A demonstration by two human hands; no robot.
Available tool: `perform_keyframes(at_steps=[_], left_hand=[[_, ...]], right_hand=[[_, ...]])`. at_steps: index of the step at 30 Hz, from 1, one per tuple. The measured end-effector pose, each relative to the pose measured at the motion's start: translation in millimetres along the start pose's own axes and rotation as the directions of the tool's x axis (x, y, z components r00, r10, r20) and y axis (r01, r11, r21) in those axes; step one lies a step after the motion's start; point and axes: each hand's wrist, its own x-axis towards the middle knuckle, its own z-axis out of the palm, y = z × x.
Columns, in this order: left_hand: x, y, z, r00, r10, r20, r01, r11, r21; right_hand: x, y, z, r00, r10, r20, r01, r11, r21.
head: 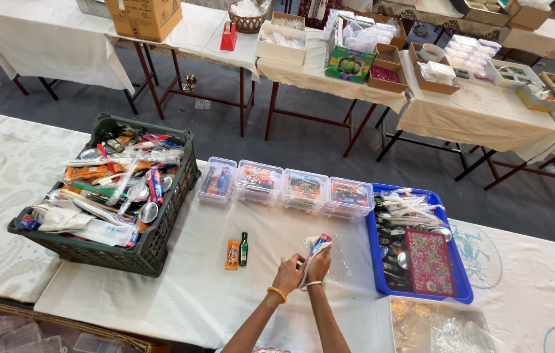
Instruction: The person wipes small packaged items with a cloth, then places them into clear plastic containers and resealable bags. The person handles items one at a time, arranging them into containers on a table covered with a white cloth.
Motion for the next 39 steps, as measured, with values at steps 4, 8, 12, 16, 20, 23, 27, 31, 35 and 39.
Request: perform_keyframes(at_steps=[4,8,12,16,20,23,27,31,35,39], left_hand=[[-16.2,38.9,-20.6,0.992,0.09,0.085,-0.088,0.996,-0.031],[-24.8,61.8,-25.7,0.966,0.242,-0.088,-0.243,0.97,-0.004],[-22.0,60.7,-27.9,0.959,0.225,-0.172,-0.229,0.973,-0.009],[-18.3,60.4,-32.3,0.993,-0.114,-0.006,0.113,0.989,-0.099],[-9.8,22.3,-4.1,0.992,0.058,-0.112,-0.083,0.97,-0.23],[-11.5,18.1,1.1,0.994,0.073,-0.075,-0.092,0.956,-0.279],[-20.9,47.1,-25.1,0.97,-0.138,0.201,0.18,0.962,-0.207],[-17.2,7.3,4.1,0.962,0.229,0.151,-0.163,0.92,-0.355],[-26.1,33.9,-4.8,0.986,0.067,0.154,-0.005,0.929,-0.371],[-20.2,19.7,4.5,0.989,-0.105,0.102,0.137,0.907,-0.398]], right_hand=[[-7.8,-29.0,-6.1,0.982,0.186,0.012,-0.186,0.977,0.108],[-5.7,2.4,-6.2,0.997,0.069,0.035,-0.075,0.973,0.218],[-61.4,-78.5,-15.5,0.987,-0.143,0.077,0.128,0.977,0.169],[-76.9,-84.3,-17.8,0.946,-0.26,0.193,0.245,0.964,0.098],[-60.5,-83.3,-13.1,0.895,-0.321,0.31,0.278,0.945,0.174],[-37.0,-64.7,-14.6,0.883,-0.315,0.348,0.244,0.941,0.233],[6.5,-17.3,-11.4,0.944,-0.011,0.329,-0.055,0.98,0.19],[19.2,-17.9,-17.2,0.969,0.121,0.213,-0.149,0.982,0.116],[7.2,-26.7,-16.1,0.985,-0.089,0.147,0.062,0.981,0.182],[-30.3,-6.2,-20.1,0.918,-0.245,0.312,0.175,0.956,0.235]])
